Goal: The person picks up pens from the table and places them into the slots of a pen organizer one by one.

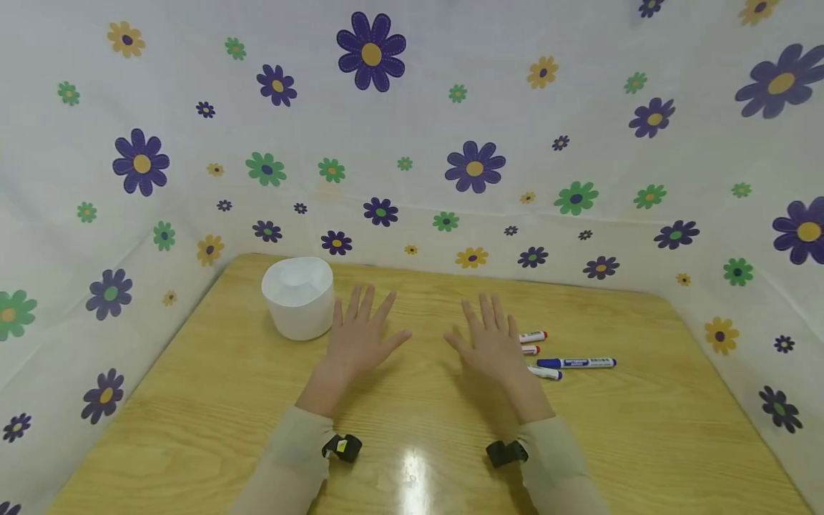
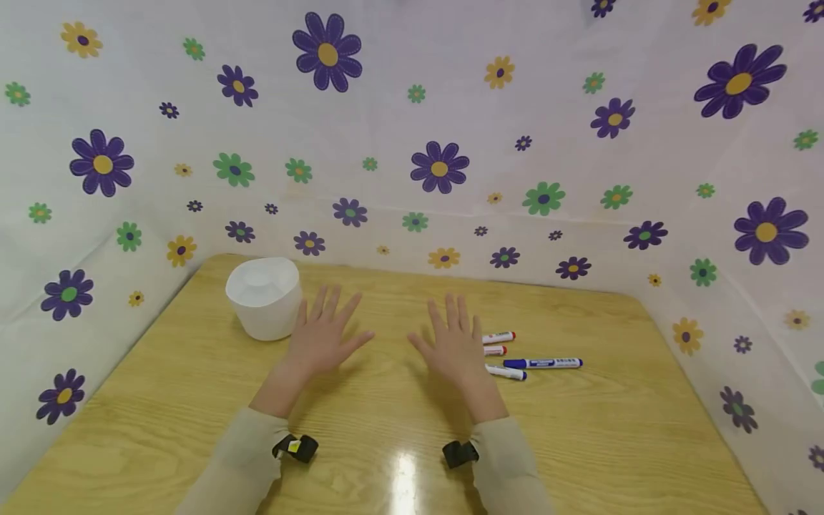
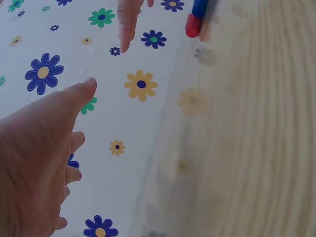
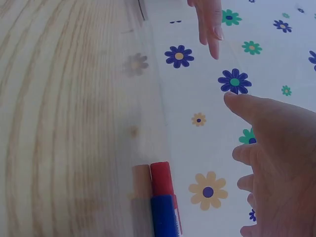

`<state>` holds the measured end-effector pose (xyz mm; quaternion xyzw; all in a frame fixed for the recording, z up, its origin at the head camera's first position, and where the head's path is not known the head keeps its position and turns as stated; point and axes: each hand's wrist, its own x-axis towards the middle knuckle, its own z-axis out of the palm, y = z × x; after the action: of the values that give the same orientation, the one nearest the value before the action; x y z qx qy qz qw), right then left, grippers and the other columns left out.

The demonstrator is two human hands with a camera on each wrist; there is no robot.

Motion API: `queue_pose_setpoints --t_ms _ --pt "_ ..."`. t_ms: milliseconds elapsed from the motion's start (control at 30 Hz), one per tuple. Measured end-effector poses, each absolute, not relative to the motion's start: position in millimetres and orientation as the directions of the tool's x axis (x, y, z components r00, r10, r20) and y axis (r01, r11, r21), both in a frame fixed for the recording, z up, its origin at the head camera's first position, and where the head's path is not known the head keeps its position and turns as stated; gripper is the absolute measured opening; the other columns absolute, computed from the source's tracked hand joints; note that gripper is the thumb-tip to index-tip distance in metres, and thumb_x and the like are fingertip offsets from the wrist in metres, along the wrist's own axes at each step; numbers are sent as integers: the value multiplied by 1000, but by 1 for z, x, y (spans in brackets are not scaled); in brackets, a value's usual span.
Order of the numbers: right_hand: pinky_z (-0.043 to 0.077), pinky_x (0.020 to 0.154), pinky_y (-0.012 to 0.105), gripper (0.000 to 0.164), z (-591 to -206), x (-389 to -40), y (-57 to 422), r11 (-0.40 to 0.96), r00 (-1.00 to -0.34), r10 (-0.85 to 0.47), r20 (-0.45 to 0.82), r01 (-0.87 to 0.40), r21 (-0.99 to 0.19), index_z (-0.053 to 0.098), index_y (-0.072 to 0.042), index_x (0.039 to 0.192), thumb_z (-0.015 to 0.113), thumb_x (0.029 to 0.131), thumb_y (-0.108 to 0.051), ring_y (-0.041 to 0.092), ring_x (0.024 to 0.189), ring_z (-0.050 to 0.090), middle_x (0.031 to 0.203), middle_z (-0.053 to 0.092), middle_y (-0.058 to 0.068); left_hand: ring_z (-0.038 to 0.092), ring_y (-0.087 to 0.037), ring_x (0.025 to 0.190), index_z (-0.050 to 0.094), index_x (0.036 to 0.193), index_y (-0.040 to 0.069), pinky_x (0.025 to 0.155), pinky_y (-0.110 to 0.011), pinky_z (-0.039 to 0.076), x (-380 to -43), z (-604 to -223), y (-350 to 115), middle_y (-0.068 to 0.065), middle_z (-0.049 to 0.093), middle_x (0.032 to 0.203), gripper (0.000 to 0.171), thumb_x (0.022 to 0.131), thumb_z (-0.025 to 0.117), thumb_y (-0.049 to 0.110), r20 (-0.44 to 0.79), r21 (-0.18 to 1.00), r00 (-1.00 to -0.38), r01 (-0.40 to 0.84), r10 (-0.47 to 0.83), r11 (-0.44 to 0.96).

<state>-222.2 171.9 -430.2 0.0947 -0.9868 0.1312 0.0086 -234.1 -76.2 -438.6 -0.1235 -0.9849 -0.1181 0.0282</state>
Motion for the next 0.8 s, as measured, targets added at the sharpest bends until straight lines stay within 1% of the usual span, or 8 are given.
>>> queue_pose_setpoints --t_ms 100,200,367,533,600,700,800 --pt "7 120 66 80 -427 -222 171 945 -982 -183 54 -191 -265 18 -16 157 40 96 -63 37 152 -4 165 -1 15 -7 -33 153 15 157 31 122 -62 4 -234 -433 -78 -11 5 165 82 90 32 76 98 228 -965 261 245 938" --pt "6 120 66 81 -422 -221 169 942 -982 -184 50 -191 -276 17 -16 157 39 96 -64 36 153 -6 165 -4 14 -4 -34 153 19 157 29 122 -62 5 -232 -424 -81 -13 9 165 84 89 37 76 112 232 -960 278 258 932" --pt "5 121 65 80 -412 -217 165 940 -979 -192 67 -203 -276 14 -18 158 40 96 -63 35 152 -9 165 -4 13 -1 -36 153 20 156 29 122 -63 4 -230 -405 -91 -13 12 164 90 85 48 75 133 233 -954 295 270 927" --pt "8 121 65 80 -404 -210 157 927 -966 -217 144 -250 -281 16 -17 157 46 96 -59 36 152 -5 165 2 15 -4 -38 152 17 157 28 121 -64 1 -227 -389 -112 -15 9 165 96 82 58 71 140 262 -961 270 240 926" --pt "9 121 64 80 -402 -206 152 917 -955 -233 185 -279 -285 19 -15 157 48 96 -57 37 152 -2 165 7 16 -4 -40 152 17 157 27 121 -65 2 -225 -384 -122 -16 8 165 97 81 60 69 151 278 -963 258 223 925" --pt "15 120 63 79 -401 -201 143 904 -933 -268 241 -330 -271 22 -11 156 51 96 -54 39 152 4 163 13 18 -5 -42 151 15 158 25 120 -67 3 -222 -377 -136 -18 6 165 99 81 62 67 157 297 -968 237 197 925" --pt "18 120 62 79 -402 -194 132 885 -914 -307 265 -376 -275 22 -12 156 52 96 -53 38 152 8 163 17 17 -6 -43 151 10 158 24 119 -69 4 -220 -372 -150 -19 3 164 103 80 63 67 146 308 -975 208 170 928"
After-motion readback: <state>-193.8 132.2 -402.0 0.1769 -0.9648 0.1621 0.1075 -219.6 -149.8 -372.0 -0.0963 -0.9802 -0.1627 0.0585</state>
